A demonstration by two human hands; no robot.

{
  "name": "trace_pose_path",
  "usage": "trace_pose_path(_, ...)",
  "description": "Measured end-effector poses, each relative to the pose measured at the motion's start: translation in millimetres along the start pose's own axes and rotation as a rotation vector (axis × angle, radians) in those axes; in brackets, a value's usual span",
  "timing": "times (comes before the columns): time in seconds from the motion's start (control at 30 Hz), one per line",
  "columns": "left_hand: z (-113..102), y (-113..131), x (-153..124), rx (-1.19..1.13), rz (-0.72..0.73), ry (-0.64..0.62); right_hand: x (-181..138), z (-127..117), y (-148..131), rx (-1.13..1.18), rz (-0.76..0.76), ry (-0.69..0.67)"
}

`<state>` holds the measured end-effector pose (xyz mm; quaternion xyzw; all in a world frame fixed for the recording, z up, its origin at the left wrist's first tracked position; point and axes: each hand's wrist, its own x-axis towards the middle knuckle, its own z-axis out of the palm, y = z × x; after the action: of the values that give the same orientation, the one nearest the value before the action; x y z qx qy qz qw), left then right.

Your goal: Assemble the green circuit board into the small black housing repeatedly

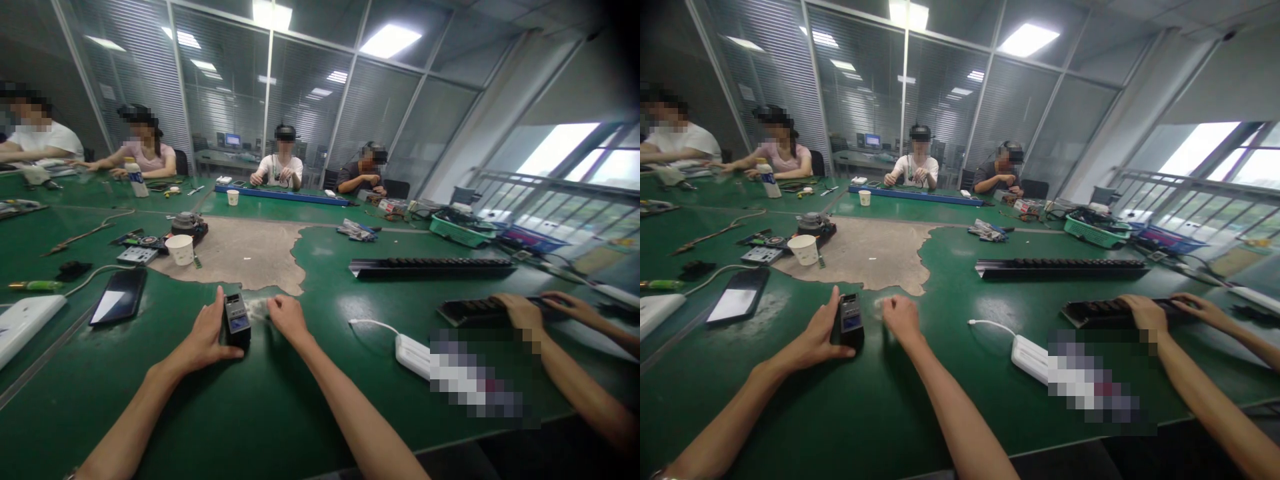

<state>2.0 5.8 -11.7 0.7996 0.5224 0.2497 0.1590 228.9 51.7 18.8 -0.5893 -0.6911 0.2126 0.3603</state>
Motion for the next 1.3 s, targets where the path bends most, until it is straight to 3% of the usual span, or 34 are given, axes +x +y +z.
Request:
trace_pose_path(0.17,0,0,0,-0.018,-0.020,-0.002,21,-7,-2,0.070,-0.082,0.017)
trace_pose_path(0.3,1,-1,1,-0.019,-0.002,0.019,-11,4,-28,0.120,-0.130,-0.048)
trace_pose_path(0.4,3,-3,1,-0.022,0.034,0.046,-40,18,-44,0.026,-0.219,-0.125)
trace_pose_path(0.57,3,-2,2,-0.021,0.065,0.098,-54,29,-59,-0.125,-0.189,-0.063)
trace_pose_path(0.73,1,1,1,-0.020,0.072,0.072,-47,8,-71,-0.038,-0.188,0.022)
trace_pose_path(0.97,1,1,-1,-0.038,0.013,0.049,-46,-24,-48,-0.064,-0.091,0.112)
trace_pose_path(1.3,-5,7,-1,-0.064,0.009,0.010,-57,-8,-15,-0.168,-0.039,0.078)
